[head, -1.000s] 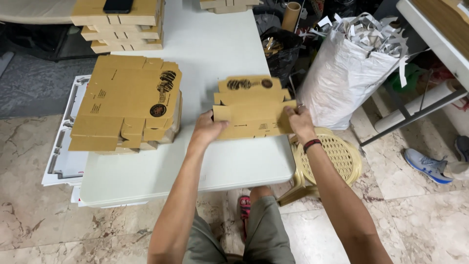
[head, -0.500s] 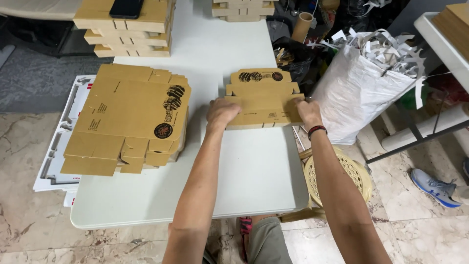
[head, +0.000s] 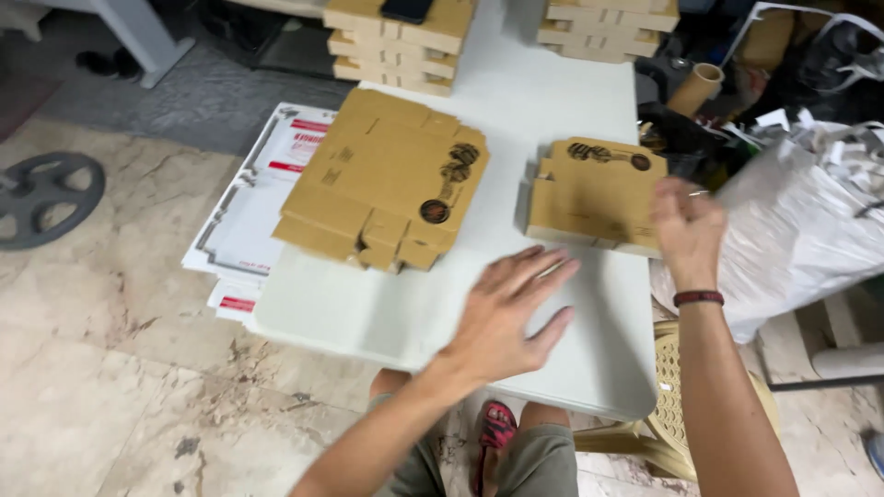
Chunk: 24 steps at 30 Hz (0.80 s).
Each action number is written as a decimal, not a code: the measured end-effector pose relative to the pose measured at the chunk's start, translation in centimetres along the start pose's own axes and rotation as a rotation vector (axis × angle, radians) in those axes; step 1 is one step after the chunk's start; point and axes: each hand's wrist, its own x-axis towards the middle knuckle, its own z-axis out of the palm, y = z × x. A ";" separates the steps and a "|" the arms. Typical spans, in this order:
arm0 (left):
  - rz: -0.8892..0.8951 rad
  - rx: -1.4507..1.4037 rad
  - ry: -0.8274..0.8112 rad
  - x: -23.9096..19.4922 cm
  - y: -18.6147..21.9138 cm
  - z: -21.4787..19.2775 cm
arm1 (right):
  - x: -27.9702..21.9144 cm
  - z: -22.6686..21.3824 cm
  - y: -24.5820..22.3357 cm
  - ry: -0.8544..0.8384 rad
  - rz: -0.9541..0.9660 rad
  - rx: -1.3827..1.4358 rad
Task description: Folding flat cardboard templates into boxes at a table and then stacking and inspecting them while sitting on the floor.
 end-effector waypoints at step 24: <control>-1.027 0.436 -0.478 9.5 -24.2 -16.3 | 0.2 17.5 -28.9 -0.659 0.559 -0.267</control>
